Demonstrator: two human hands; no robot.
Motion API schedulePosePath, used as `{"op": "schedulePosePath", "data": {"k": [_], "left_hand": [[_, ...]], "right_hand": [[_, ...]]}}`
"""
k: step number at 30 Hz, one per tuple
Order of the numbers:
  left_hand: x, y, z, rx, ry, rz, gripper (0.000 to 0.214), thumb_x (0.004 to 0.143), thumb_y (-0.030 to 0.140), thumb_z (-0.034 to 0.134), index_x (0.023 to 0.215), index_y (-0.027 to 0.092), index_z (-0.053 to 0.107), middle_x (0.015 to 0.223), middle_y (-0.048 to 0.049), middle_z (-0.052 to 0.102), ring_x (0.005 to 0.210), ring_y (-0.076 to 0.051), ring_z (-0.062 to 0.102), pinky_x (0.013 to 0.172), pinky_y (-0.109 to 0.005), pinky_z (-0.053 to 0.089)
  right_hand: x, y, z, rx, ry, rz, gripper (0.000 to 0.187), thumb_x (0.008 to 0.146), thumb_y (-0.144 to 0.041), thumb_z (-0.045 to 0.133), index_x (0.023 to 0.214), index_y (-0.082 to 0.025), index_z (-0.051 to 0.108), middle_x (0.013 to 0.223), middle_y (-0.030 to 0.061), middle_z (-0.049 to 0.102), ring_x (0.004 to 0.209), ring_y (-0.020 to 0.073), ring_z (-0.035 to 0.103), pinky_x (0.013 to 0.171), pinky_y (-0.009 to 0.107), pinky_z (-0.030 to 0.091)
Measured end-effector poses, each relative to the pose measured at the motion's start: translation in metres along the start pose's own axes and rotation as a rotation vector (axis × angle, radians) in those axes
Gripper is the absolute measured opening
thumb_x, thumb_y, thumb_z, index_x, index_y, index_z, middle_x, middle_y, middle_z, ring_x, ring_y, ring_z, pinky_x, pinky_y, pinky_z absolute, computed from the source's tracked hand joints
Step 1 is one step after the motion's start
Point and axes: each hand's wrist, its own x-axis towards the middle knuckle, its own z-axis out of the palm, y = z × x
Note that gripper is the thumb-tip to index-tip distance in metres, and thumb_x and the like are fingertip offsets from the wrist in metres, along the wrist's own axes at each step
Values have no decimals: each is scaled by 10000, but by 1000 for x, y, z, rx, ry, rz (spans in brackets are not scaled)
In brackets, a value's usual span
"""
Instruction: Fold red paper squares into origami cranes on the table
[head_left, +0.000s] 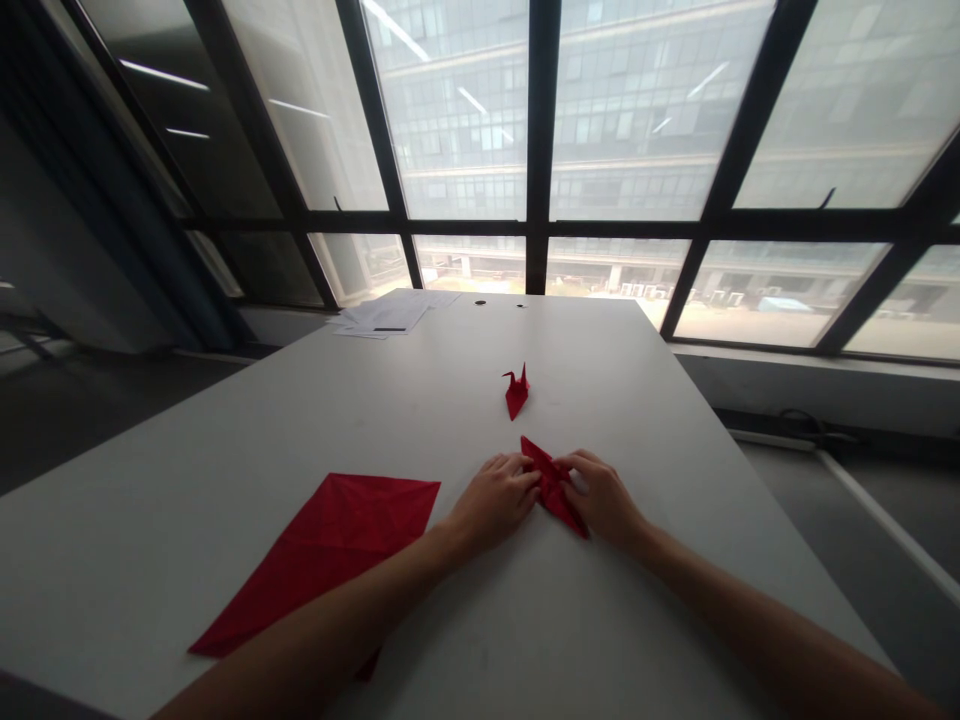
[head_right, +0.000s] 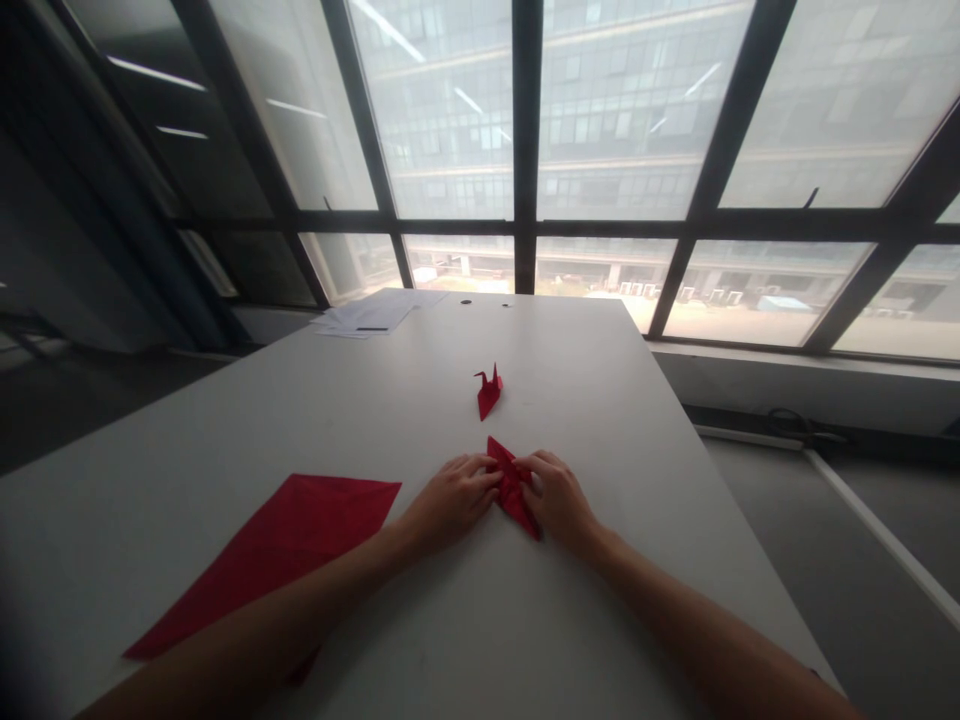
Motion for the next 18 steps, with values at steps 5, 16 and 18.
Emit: {"op": "schedulePosePath", "data": {"k": [5,16,18], "left_hand": [[0,1,-2,-15,-5,5,273,988,265,499,1204,236,663,1214,-63,637,1124,-232,569,1032,-385,441],[5,-3,4,14,-32,15,422,1046,344,348,1434,239,473,1491,-81,480,1408,-238,387,1168,-442,298],[6,-6,7,39,-114,59,498,1051,439,294,1513,261,356,1575,-65,366,1493,-252,226,1197,-501,208]], "right_hand": [[-1,-5,1,-132,-108,-42,222,927,-229,560,1072,-247,726,1019,48,664,964,206,610,919,339,467],[-2,-19,0,-297,-175,-121,265,1003,-301,478,1003,-256,739,1089,45,707,1053,213,596,997,390,394],[-2,-19,0,-303,-185,-131,254,998,-299,486,1025,-253,735,1099,51,709,1069,218,594,1000,389,398]]}}
